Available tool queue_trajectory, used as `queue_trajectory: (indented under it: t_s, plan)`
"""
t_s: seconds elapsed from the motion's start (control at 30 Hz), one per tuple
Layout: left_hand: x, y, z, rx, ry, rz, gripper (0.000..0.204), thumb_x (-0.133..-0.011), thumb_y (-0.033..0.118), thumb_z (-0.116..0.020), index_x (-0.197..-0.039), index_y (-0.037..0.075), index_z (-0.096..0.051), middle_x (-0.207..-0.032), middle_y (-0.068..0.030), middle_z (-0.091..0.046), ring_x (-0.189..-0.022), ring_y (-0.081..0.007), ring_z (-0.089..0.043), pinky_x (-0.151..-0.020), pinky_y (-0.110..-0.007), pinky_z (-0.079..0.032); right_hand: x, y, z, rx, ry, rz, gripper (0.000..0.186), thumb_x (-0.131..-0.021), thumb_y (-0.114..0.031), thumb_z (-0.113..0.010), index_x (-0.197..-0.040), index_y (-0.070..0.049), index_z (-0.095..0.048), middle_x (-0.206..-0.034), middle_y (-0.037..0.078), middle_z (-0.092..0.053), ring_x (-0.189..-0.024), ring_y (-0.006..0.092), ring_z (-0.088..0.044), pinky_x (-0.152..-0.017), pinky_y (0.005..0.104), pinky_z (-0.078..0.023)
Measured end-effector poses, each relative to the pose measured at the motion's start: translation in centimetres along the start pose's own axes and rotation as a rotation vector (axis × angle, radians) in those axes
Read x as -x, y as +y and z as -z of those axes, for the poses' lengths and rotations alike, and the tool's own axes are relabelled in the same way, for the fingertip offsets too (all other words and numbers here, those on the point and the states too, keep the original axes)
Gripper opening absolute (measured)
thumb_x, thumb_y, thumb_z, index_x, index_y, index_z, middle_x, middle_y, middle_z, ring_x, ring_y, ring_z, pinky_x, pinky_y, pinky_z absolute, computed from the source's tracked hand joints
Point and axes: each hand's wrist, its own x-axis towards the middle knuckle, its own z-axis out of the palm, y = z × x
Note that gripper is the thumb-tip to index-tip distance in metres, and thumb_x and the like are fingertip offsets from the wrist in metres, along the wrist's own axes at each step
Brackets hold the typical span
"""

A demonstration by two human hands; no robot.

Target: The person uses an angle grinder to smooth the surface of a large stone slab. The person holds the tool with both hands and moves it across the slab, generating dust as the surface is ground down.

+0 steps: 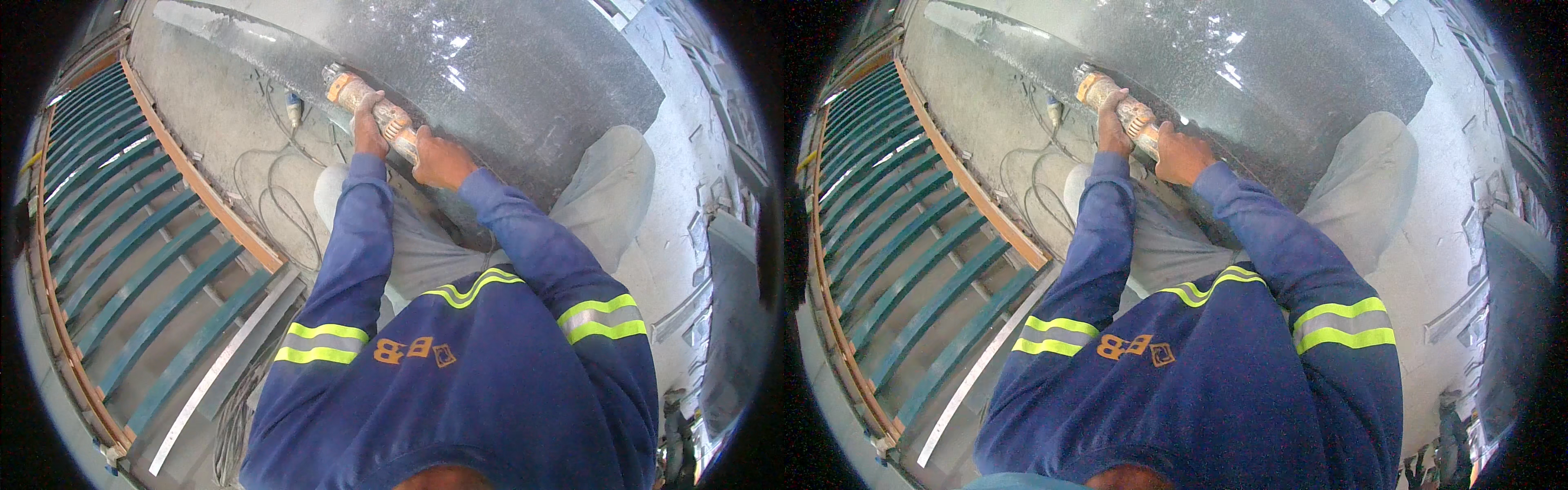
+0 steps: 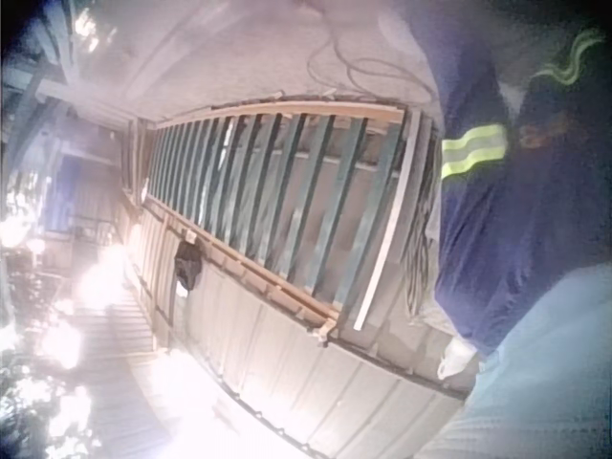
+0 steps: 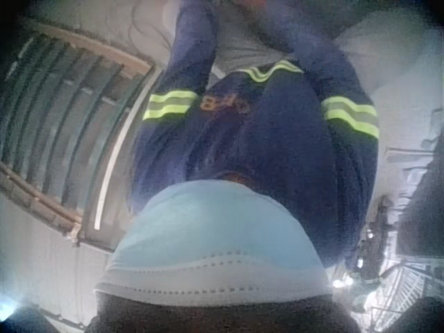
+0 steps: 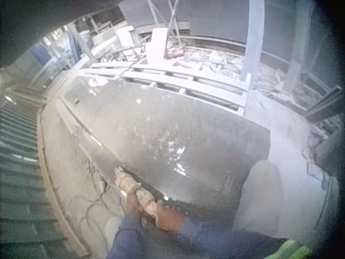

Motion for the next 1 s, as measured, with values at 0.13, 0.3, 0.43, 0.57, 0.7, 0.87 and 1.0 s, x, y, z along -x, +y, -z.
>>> queue_trajectory:
  t_s: [0.13,0.3,0.43,0.57,0.7,0.87,1.0]
  plan:
    - [0.0,-0.5,0.6,0.013,0.011,-0.014,0.025,-0.078,0.014,-0.064,-0.097,0.002,-0.054,-0.074,-0.0102,-0.057,-0.059,-0.026,-0.063,-0.054,-0.041,-0.057,0.9,-0.2,0.2,0.011,0.025,0.025,0.043,-0.074,-0.011,-0.062,-0.109,0.006,-0.043,-0.097,0.032,-0.065,-0.092,0.0465,-0.066,-0.08,0.0536,-0.052]
    - [0.2,-0.6,0.3,0.003,0.014,0.001,0.027,-0.079,0.015,-0.064,-0.101,0.002,-0.055,-0.075,-0.0101,-0.057,-0.059,-0.0245,-0.063,-0.054,-0.04,-0.057,0.9,0.1,0.1,-0.001,0.025,0.02,0.044,-0.075,-0.011,-0.061,-0.11,0.007,-0.042,-0.095,0.033,-0.065,-0.091,0.0466,-0.066,-0.08,0.0537,-0.052]
    - [-0.4,-0.6,0.5,-0.027,-0.012,-0.052,0.027,-0.079,0.016,-0.064,-0.101,0.002,-0.055,-0.076,-0.0095,-0.057,-0.061,-0.0241,-0.063,-0.056,-0.039,-0.057,0.3,0.2,0.0,0.009,0.005,-0.009,0.044,-0.076,-0.01,-0.06,-0.112,0.007,-0.041,-0.098,0.033,-0.064,-0.092,0.0467,-0.065,-0.081,0.054,-0.052]
    - [-1.9,-0.5,1.8,-0.042,-0.018,-0.037,0.027,-0.08,0.018,-0.064,-0.1,0.002,-0.055,-0.076,-0.0094,-0.057,-0.062,-0.0245,-0.063,-0.057,-0.039,-0.057,-0.3,-0.4,-0.3,-0.008,0.017,-0.032,0.043,-0.075,-0.009,-0.059,-0.111,0.007,-0.042,-0.101,0.033,-0.064,-0.095,0.0461,-0.065,-0.081,0.053,-0.052]
    - [-1.9,-0.6,1.6,-0.026,-0.024,0.0,0.026,-0.08,0.018,-0.064,-0.098,0.002,-0.055,-0.076,-0.0093,-0.057,-0.062,-0.0242,-0.063,-0.057,-0.039,-0.057,-0.3,-0.2,-0.8,0.021,0.075,-0.051,0.042,-0.074,-0.009,-0.06,-0.108,0.009,-0.044,-0.102,0.032,-0.064,-0.097,0.0452,-0.065,-0.082,0.0514,-0.052]
    - [-0.6,-0.9,1.0,-0.038,-0.026,-0.019,0.026,-0.081,0.02,-0.063,-0.097,0.004,-0.05,-0.074,-0.0108,-0.057,-0.061,-0.0255,-0.063,-0.058,-0.04,-0.057,0.8,0.0,-0.6,0.009,0.072,-0.044,0.039,-0.074,-0.01,-0.061,-0.104,0.01,-0.046,-0.097,0.033,-0.065,-0.091,0.0462,-0.066,-0.08,0.052,-0.053]
    - [0.3,-0.9,0.8,-0.041,-0.017,0.004,0.027,-0.081,0.02,-0.063,-0.098,0.003,-0.051,-0.073,-0.0113,-0.057,-0.062,-0.0265,-0.063,-0.059,-0.041,-0.057,2.2,-0.6,0.2,0.011,0.052,-0.042,0.037,-0.075,-0.01,-0.061,-0.102,0.009,-0.045,-0.092,0.033,-0.065,-0.088,0.0468,-0.066,-0.077,0.0524,-0.054]
